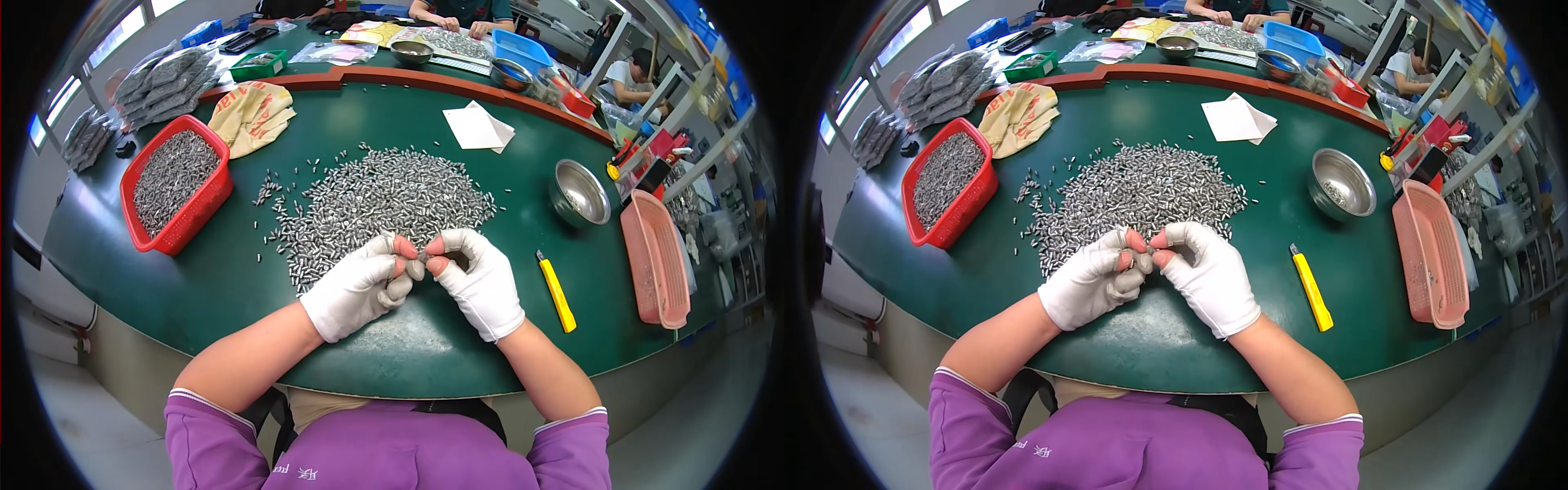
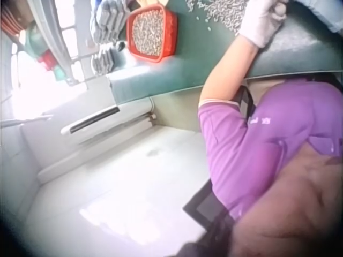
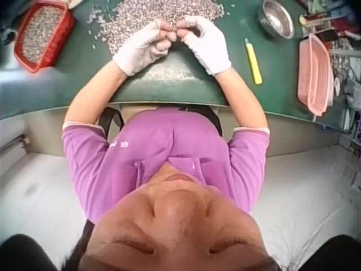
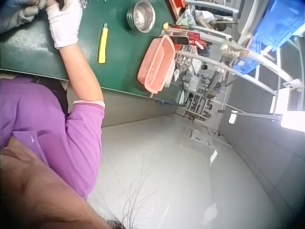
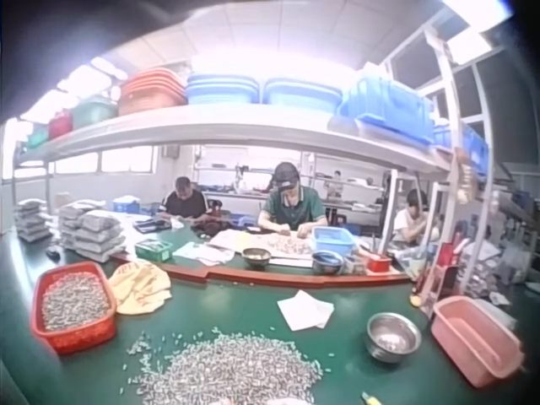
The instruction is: Sorting small metal hardware components on a workbench in a manufacturing facility.
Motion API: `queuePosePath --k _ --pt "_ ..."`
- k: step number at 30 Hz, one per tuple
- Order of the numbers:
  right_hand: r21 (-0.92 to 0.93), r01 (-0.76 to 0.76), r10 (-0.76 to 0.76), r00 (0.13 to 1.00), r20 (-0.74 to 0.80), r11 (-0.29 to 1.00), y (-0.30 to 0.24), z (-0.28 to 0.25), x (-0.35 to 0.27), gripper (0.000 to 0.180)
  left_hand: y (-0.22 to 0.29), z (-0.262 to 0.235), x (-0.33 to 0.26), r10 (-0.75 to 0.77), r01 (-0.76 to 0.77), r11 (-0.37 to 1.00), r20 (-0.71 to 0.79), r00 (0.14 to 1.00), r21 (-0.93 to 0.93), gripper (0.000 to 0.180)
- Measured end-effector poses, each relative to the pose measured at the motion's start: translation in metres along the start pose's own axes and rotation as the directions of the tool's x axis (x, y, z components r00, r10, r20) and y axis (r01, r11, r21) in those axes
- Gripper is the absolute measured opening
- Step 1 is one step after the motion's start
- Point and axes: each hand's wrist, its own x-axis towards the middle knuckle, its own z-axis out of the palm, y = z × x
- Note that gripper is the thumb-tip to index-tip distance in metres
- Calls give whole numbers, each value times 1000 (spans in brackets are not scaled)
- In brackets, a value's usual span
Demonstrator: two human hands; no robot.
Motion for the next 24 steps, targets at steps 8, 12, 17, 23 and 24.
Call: queuePosePath --k 8,12,17,23,24 --pt "-139 224 -211 972 101 965 2 -3 -1 18 0 6 0 -43 36 981 37 998 191 24" --pt "-159 260 -255 966 50 952 -4 1 -2 20 0 4 0 -40 37 989 15 999 142 16" --pt "-433 471 -492 868 71 768 -3 -6 1 21 0 5 0 -45 46 994 -19 999 100 10" --pt "-448 492 -503 858 104 747 -7 -4 2 21 -3 -3 1 -53 53 996 -5 999 77 16" --pt "-443 489 -503 859 95 752 -4 -4 1 21 -3 -3 1 -54 54 997 8 999 60 16"
